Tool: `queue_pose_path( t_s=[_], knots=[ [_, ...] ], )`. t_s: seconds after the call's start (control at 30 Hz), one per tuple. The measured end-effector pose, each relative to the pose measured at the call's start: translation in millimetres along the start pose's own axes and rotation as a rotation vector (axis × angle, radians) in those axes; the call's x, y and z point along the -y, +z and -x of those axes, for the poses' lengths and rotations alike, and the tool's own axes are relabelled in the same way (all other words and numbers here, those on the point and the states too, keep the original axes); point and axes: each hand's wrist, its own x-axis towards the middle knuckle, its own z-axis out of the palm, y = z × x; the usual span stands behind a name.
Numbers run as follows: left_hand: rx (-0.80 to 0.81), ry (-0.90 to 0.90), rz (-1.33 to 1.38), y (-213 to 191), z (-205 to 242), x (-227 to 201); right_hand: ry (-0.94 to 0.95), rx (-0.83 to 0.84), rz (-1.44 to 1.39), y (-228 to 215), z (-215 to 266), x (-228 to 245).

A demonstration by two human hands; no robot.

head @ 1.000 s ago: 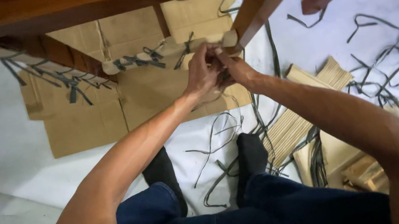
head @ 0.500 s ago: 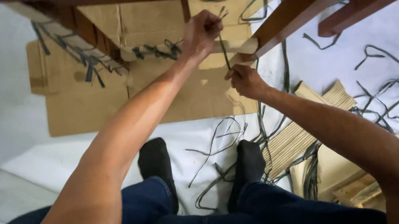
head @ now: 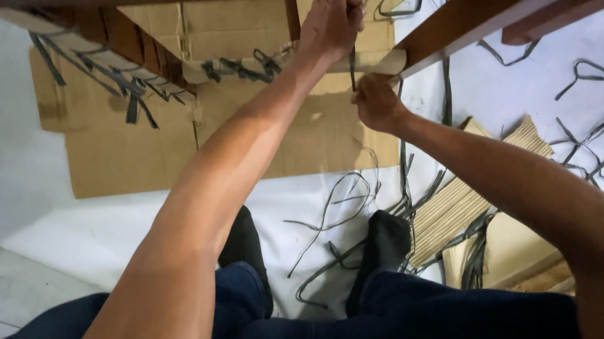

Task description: Wrapping dark strips around the rungs of a wooden chair.

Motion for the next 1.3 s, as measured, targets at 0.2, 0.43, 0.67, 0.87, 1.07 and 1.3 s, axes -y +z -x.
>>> queue_pose_path(
  t_s=[0.2, 0.43, 0.67, 0.87, 1.07, 1.3],
  knots=[
    [0.133, -0.075, -0.188, 9.6, -10.9, 16.0, -0.167, 0.146, 0.695, 28.7, -17.1, -29.8],
    [0.251, -0.018, -0.439, 10.7, -10.7, 11.6, 0.319, -0.195, 0.059, 93.9, -52.5, -88.8],
    [0.062, 0.139, -0.238, 8.3, -8.4, 44.7, 0.056, 0.123, 0.496, 57.7, -60.0, -80.3],
    [0.21, 0.067, -0.224, 22.0, -22.0, 59.5, -0.182, 0.4, 0.848, 168.8, -19.0, -199.7],
    [0.267, 0.078, -0.044, 35.3, -20.8, 67.9, 0.567, 0.442, -0.572, -90.3, -23.1, 55.5],
    [0.001, 0.171, 0.235, -0.2, 36.1, -0.1, -0.018, 0.056, 0.332, -114.4, 7.5, 69.7]
  ],
)
